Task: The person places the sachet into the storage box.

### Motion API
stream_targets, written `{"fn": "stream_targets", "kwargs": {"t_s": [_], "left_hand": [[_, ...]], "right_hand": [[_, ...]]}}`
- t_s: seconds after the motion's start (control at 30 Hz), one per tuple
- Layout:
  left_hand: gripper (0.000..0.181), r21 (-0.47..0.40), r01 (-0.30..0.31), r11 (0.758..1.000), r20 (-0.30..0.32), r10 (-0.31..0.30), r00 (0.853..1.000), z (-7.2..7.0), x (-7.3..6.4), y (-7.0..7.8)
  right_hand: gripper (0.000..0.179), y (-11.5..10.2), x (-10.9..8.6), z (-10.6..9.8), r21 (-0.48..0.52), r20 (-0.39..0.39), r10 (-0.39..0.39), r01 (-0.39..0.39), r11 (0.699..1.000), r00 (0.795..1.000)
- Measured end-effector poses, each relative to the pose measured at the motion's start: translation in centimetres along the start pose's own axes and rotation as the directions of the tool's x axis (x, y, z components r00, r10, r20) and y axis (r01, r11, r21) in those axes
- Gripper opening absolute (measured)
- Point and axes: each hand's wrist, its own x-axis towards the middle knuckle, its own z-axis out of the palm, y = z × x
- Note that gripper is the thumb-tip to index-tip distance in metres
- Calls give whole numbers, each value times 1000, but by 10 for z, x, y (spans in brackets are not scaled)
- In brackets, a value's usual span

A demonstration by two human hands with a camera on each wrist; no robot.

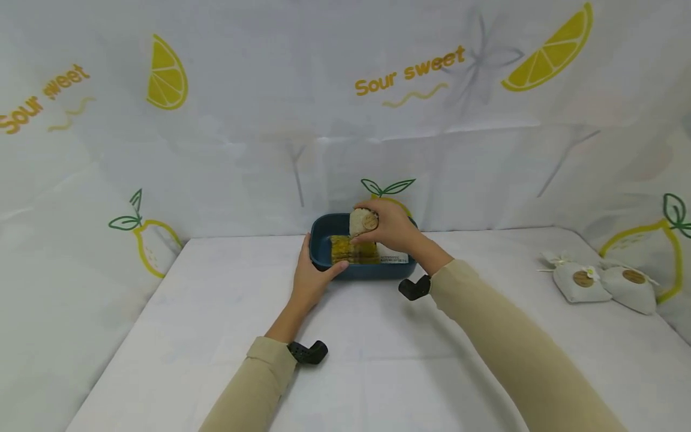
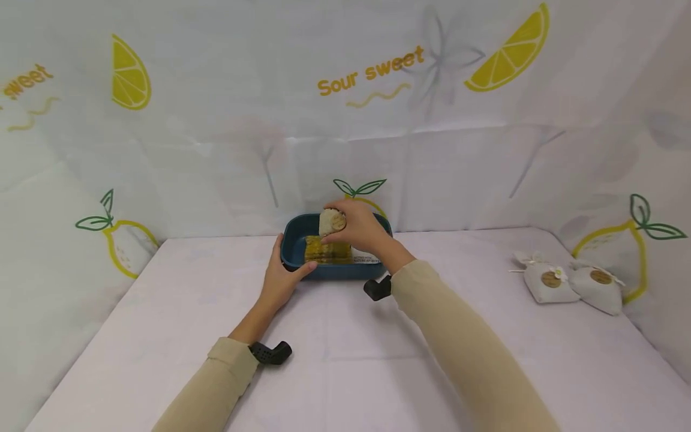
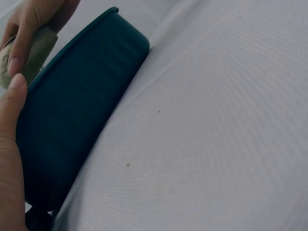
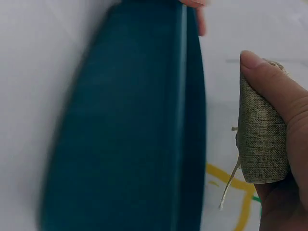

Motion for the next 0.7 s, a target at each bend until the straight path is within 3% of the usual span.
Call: {"fn": "stream_targets", "kwargs": {"t_s": [0.13, 0.43, 0.7], "left_hand": [[122, -2, -25, 1000, -7, 25, 1000, 1, -1, 0], [118, 2, -19, 1000, -13, 19, 1000, 3, -2, -5], [117, -5, -39, 999, -14, 39, 999, 0, -1, -4]], "right_hand": [[73, 0, 13, 22, 38, 40, 5, -6, 999, 999], [72, 0, 33, 57, 51, 87, -19, 15, 999, 996], [72, 1, 42, 80, -6, 203, 59, -59, 998, 977]]}}
